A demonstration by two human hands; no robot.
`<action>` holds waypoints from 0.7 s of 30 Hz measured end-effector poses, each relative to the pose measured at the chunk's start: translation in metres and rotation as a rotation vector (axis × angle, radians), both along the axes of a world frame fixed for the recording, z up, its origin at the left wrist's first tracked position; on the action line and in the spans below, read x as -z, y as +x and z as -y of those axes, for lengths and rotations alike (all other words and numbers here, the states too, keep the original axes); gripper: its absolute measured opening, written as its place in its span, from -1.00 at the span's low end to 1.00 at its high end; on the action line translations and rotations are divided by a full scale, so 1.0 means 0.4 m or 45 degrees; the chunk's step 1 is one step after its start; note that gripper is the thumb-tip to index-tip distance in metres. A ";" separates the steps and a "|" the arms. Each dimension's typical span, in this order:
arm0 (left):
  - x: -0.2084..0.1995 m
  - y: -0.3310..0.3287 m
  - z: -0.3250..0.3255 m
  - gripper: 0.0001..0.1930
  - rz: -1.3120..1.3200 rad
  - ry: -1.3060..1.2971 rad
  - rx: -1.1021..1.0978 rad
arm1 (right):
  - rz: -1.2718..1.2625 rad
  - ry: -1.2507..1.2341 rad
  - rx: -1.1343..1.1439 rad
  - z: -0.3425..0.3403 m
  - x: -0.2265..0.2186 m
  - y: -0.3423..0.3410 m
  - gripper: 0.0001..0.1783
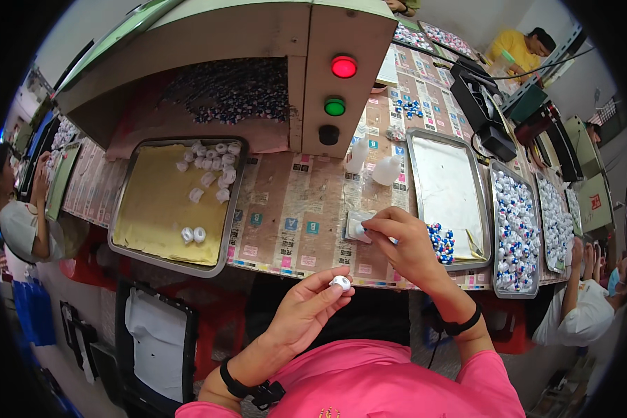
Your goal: Assemble small plastic components by pressing blue pieces into white housings.
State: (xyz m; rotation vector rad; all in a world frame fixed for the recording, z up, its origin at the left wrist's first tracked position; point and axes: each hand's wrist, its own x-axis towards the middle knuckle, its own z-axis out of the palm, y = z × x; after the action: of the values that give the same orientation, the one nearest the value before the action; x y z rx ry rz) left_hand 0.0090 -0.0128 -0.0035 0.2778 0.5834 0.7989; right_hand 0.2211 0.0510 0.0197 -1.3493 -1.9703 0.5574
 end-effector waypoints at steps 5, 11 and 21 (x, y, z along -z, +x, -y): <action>0.003 -0.004 0.001 -0.68 0.025 0.001 -0.024 | 0.143 0.043 -0.030 -0.014 0.005 -0.011 -0.85; 0.010 -0.005 0.001 -0.73 0.044 -0.003 -0.046 | 0.070 0.041 0.021 0.002 -0.005 -0.007 -0.85; 0.007 0.007 -0.001 -0.72 0.010 -0.031 -0.050 | 0.067 0.068 0.025 0.020 0.007 0.006 -0.83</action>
State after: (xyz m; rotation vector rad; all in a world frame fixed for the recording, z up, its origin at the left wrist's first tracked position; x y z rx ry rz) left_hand 0.0120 -0.0123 -0.0064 0.2417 0.5922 0.8297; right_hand 0.2233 0.0431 0.0169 -1.3616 -1.9977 0.4607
